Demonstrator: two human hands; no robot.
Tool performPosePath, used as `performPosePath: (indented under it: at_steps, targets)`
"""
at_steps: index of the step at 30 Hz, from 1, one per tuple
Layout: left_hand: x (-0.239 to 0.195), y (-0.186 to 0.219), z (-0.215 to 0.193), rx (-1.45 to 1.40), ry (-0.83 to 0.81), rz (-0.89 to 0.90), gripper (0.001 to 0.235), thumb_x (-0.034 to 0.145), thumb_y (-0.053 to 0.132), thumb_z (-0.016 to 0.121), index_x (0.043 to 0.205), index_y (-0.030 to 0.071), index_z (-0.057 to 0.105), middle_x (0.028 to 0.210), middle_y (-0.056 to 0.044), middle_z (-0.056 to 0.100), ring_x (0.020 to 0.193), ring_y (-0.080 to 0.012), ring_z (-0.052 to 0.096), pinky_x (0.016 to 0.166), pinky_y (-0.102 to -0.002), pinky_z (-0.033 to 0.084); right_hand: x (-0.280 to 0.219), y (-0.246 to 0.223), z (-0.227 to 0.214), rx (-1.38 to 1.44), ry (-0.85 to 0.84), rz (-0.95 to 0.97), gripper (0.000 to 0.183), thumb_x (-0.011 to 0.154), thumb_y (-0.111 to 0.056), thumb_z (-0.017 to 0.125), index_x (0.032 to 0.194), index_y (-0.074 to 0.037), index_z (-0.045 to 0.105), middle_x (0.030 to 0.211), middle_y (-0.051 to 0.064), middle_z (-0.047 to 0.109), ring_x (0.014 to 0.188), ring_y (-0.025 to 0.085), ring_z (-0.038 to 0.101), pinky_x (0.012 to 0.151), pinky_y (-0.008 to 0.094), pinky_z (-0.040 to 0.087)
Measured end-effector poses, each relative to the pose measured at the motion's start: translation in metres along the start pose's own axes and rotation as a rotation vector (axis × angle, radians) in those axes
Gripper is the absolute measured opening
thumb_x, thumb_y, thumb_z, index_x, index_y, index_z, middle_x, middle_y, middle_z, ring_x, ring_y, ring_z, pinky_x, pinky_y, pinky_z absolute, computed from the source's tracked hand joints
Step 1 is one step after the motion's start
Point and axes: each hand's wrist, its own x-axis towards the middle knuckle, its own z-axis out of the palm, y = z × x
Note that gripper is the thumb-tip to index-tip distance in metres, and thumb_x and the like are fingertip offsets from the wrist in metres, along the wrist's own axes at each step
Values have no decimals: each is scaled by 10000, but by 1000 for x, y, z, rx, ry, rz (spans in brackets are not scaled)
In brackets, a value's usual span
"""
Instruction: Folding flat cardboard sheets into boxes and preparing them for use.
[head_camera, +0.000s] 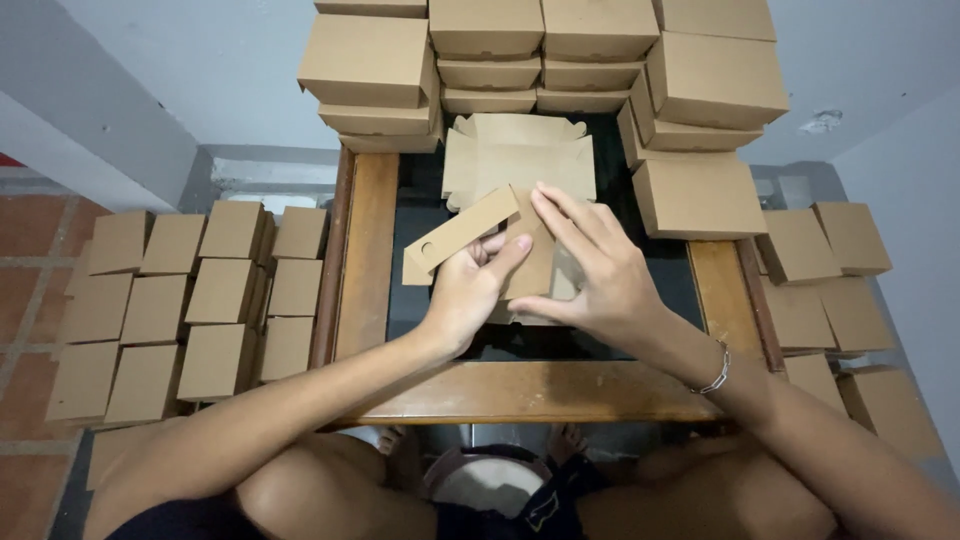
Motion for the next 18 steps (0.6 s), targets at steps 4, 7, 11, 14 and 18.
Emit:
performPosePath:
  at_steps: [4, 7, 11, 14, 18]
  targets:
    - [7, -14, -6, 13, -10, 17, 360, 994, 164, 647, 1293, -36, 673, 1087, -134, 766, 857, -132, 733, 656, -326, 651, 3, 3, 0, 11, 45, -39, 947, 688, -433, 965, 1451, -28, 578, 1471, 146, 586, 1184, 315, 629, 1010, 399, 547]
    - [7, -16, -8, -24, -53, 32, 435, 1001, 155, 645, 1377, -58, 591, 1161, -154, 746, 938, -221, 753, 704, -434, 656, 6, 11, -1, 35, 77, -63, 929, 685, -378, 980, 1438, -7, 582, 1458, 187, 593, 1174, 369, 634, 986, 436, 553]
    - [-8, -2, -9, 333, -167, 332, 499, 974, 162, 679, 1417, -12, 533, 1267, -196, 677, 1223, -238, 605, 1045, -471, 505, 9, 17, -4, 73, 128, -57, 822, 739, -159, 933, 1449, 30, 563, 1456, 219, 584, 1162, 388, 634, 867, 420, 599]
    - [-6, 0, -13, 378, -213, 390, 304, 974, 119, 673, 1274, 68, 674, 1062, -96, 751, 1099, -154, 640, 1016, -423, 523, 10, 20, -6, 60, 146, -57, 777, 745, -146, 908, 1434, 24, 590, 1450, 206, 593, 1118, 350, 652, 823, 383, 610]
    - [-2, -5, -13, 382, -180, 415, 125, 988, 140, 654, 1089, 92, 710, 894, -87, 769, 975, -95, 625, 930, -375, 555, 11, 22, -7, 71, 143, -65, 597, 743, -134, 906, 1284, 18, 706, 1380, 219, 643, 994, 337, 674, 792, 412, 607]
